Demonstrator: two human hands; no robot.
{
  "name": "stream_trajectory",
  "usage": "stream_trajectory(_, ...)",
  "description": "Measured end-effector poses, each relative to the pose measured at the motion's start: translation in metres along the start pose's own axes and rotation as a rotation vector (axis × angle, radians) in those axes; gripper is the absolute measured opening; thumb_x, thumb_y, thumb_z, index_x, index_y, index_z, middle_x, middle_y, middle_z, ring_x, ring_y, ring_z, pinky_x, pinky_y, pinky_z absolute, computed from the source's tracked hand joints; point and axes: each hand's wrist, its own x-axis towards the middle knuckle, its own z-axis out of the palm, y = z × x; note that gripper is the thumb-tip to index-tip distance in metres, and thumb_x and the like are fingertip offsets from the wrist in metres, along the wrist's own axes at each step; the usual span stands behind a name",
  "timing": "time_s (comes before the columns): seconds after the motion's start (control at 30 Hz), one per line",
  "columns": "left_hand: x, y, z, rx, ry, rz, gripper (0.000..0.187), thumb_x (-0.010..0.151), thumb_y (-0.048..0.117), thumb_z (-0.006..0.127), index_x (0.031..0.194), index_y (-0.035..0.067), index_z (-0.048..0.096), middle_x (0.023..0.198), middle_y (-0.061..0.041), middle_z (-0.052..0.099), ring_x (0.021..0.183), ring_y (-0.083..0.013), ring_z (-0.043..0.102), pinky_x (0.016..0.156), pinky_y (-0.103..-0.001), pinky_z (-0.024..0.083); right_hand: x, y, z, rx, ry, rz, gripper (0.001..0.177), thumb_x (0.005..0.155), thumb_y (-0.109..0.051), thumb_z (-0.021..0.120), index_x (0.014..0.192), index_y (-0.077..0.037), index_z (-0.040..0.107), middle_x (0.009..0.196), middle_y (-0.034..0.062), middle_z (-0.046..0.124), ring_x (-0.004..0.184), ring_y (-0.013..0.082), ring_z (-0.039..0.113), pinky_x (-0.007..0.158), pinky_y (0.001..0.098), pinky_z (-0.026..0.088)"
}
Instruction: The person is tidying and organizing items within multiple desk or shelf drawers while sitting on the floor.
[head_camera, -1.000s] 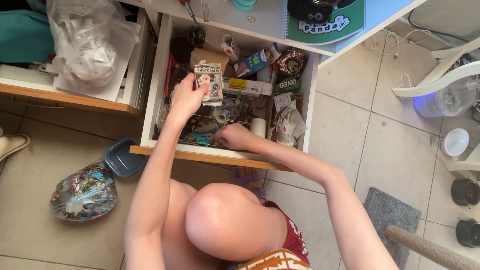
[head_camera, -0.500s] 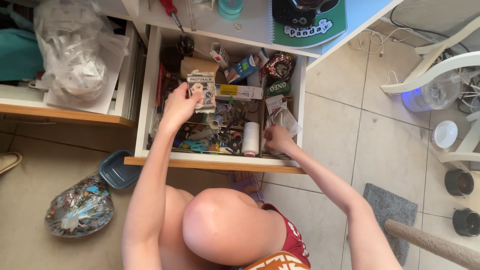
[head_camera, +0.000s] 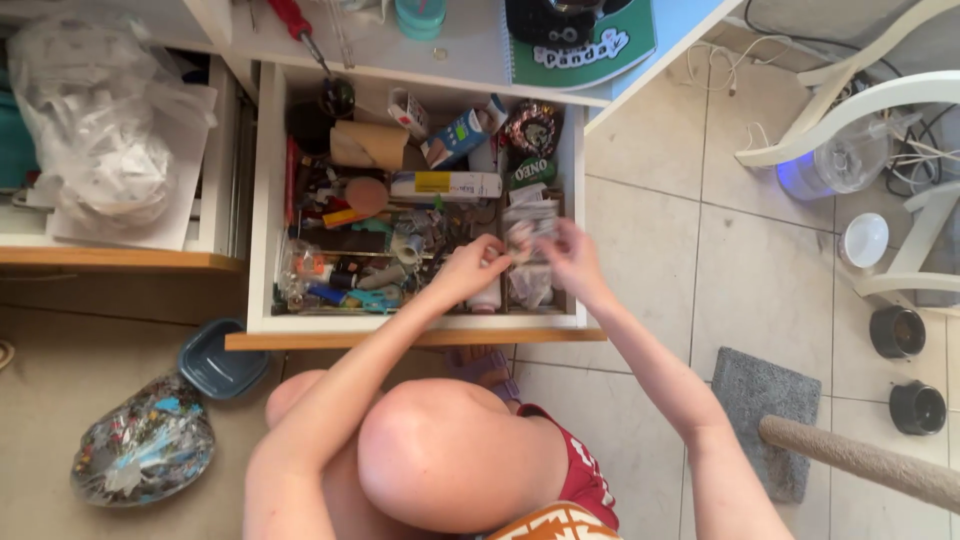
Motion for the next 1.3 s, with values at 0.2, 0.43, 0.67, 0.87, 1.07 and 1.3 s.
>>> stream_trajectory(0.2, -0.016, 0.053, -0.091, 0.794, 0.41, -0.155, 0.026, 0.103, 0.03, 0.054, 0.116, 0.015, 0.072, 0.095, -0.011, 0.077, 0.086, -0.0256, 0.078, 0.081, -0.041, 0.062, 0.049, 0.036, 0.007, -0.268, 0.072, 0.072, 0.071, 0.093, -0.012, 0.07, 0.154, -0.007, 0.035, 0.09, 0.0234, 0.075, 0.08, 0.0293, 0.073, 0.071, 0.0387, 0.055)
stream_trajectory(0.43, -0.05, 0.053, -0.154, 0.854, 0.676, -0.236, 0.026, 0.094, 0.036, 0.065, 0.11, 0.017, 0.074, 0.102, -0.012, 0.077, 0.098, -0.0382, 0.071, 0.086, -0.051, 0.055, 0.062, 0.056, 0.05, -0.96, 0.081, -0.078, 0.061, 0.092, -0.015, 0.067, 0.148, -0.009, 0.046, 0.092, 0.0232, 0.067, 0.076, 0.0401, 0.068, 0.061, 0.0488, 0.055)
stream_trajectory(0.67, -0.056, 0.043, -0.178, 0.876, 0.731, -0.374, 0.027, 0.093, 0.041, 0.068, 0.106, 0.019, 0.077, 0.107, -0.016, 0.075, 0.104, -0.0407, 0.069, 0.092, -0.051, 0.053, 0.082, -0.017, 0.054, -0.984, 0.157, -0.363, 0.024, 0.089, -0.015, 0.07, 0.111, -0.007, 0.064, 0.109, 0.0142, 0.062, 0.107, 0.0333, 0.062, 0.07, 0.0427, 0.058)
stream_trajectory(0.87, -0.047, 0.045, -0.17, 0.879, 0.709, -0.408, 0.025, 0.093, 0.039, 0.068, 0.106, 0.02, 0.076, 0.107, -0.015, 0.075, 0.102, -0.0382, 0.071, 0.092, -0.051, 0.054, 0.136, -0.041, 0.082, -0.904, -0.012, -0.778, 0.055, 0.069, -0.023, 0.082, 0.118, -0.004, 0.065, 0.115, 0.0124, 0.06, 0.113, 0.036, 0.057, 0.095, 0.049, 0.048)
stream_trajectory(1.07, -0.032, 0.051, -0.128, 0.88, 0.614, -0.081, 0.034, 0.097, 0.021, 0.066, 0.13, 0.014, 0.062, 0.123, -0.014, 0.072, 0.114, -0.0329, 0.07, 0.098, -0.048, 0.057, 0.125, -0.107, 0.056, -0.75, -0.114, -0.673, 0.054, 0.07, -0.024, 0.09, 0.117, -0.008, 0.067, 0.113, 0.0112, 0.063, 0.108, 0.0324, 0.063, 0.093, 0.0456, 0.053)
stream_trajectory(1.3, -0.019, 0.06, -0.11, 0.819, 0.613, 0.442, 0.067, 0.074, 0.02, 0.09, 0.131, 0.008, 0.056, 0.123, -0.018, 0.067, 0.116, -0.0401, 0.062, 0.094, -0.049, 0.054, 0.092, -0.192, 0.033, -0.07, -0.23, -0.667, 0.051, 0.079, -0.034, 0.085, 0.12, -0.007, 0.069, 0.109, 0.0093, 0.07, 0.102, 0.0244, 0.072, 0.083, 0.0371, 0.064)
